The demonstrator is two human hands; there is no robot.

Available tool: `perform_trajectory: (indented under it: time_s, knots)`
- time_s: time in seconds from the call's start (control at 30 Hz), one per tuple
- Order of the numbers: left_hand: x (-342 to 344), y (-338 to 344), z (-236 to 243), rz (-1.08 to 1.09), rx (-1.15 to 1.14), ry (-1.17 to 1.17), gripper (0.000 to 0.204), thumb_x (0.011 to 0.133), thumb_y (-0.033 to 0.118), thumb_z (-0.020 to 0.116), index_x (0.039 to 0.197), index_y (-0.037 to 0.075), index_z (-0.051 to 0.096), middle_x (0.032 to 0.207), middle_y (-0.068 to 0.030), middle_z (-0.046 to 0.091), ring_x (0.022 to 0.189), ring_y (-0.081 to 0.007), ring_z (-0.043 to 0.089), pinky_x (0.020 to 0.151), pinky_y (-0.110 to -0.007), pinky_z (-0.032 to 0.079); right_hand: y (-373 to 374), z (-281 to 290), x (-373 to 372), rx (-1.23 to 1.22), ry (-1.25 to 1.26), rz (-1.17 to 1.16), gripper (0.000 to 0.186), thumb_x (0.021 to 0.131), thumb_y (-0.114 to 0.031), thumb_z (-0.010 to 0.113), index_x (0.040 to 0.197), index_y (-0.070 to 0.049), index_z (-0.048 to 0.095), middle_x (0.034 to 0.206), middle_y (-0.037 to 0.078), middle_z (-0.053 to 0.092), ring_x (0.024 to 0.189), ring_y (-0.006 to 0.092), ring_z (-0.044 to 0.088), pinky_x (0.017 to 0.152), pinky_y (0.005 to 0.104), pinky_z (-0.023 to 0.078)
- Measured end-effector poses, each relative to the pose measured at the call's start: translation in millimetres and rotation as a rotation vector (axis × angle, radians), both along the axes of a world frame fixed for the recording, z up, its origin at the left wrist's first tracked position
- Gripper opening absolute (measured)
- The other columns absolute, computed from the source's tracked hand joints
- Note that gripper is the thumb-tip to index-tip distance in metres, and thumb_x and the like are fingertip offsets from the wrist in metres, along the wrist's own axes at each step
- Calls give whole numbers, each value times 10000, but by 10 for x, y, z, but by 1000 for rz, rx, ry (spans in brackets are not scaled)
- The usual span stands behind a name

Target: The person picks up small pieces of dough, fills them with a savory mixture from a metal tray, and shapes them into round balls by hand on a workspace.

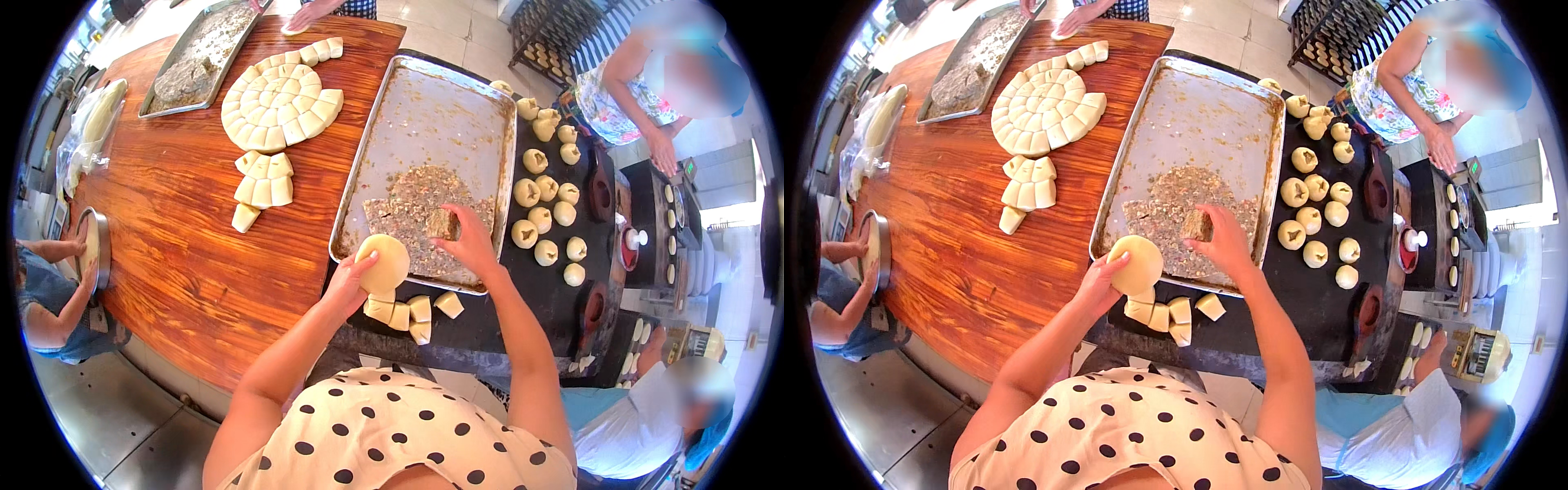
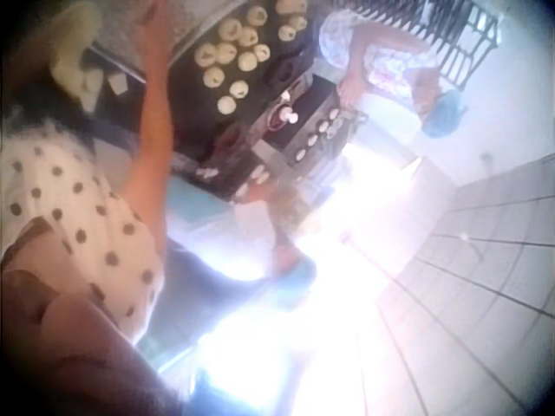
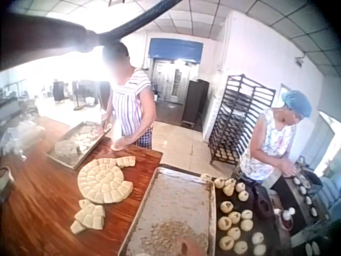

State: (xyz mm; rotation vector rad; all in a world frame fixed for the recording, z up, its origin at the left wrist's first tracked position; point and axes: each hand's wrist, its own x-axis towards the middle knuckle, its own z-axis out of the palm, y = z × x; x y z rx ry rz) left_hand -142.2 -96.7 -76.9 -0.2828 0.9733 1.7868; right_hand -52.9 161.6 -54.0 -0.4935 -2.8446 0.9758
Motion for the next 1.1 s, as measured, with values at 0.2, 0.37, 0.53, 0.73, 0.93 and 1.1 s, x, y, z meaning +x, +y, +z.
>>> perform_trajectory:
  time_s: [0.2,0.37,0.53,0.73,0.93,1.1]
  knots:
    - [120,294,242,12,261,-222,416,988,339,582,1317,91,528,1253,-59,612,1183,-193,581,1001,-375,475,-698,576,215,-52,148,111,664,702,-285,841,1255,-73,541,1117,143,600,1058,334,562,915,448,452]
    - [316,511,342,-62,175,23,375,962,301,637,1265,106,533,1155,-32,622,1074,-168,608,923,-346,498,-880,486,398,130,206,87,654,700,-279,826,1240,-49,537,1150,137,593,1074,342,551,936,450,426]
    - [508,657,518,-94,238,41,397,956,310,636,1274,94,538,1217,-62,620,1117,-202,614,966,-374,499,-860,602,678,-300,458,-228,679,860,-366,723,1382,-22,458,1392,146,490,1281,274,468,1077,417,366]
    - [831,964,922,-110,308,-23,382,961,335,618,1264,113,553,1212,-66,624,1134,-218,601,996,-429,487,-939,42,687,-1371,854,-792,559,1003,-393,535,1345,48,512,1293,93,571,1256,172,486,1074,287,353]
    - [1200,1092,899,-62,176,102,385,950,352,641,1252,131,548,1196,-52,611,1115,-228,595,966,-399,500,-974,343,790,-1044,951,-930,365,1016,-265,554,1230,15,649,1133,54,672,992,106,605,896,252,477]
    - [1245,1093,838,-43,182,142,323,986,268,597,1266,136,504,1185,-55,591,1092,-224,604,935,-380,528,-1029,477,894,-896,974,-874,379,1029,-266,527,1264,14,626,1156,80,679,1026,121,608,933,262,475]
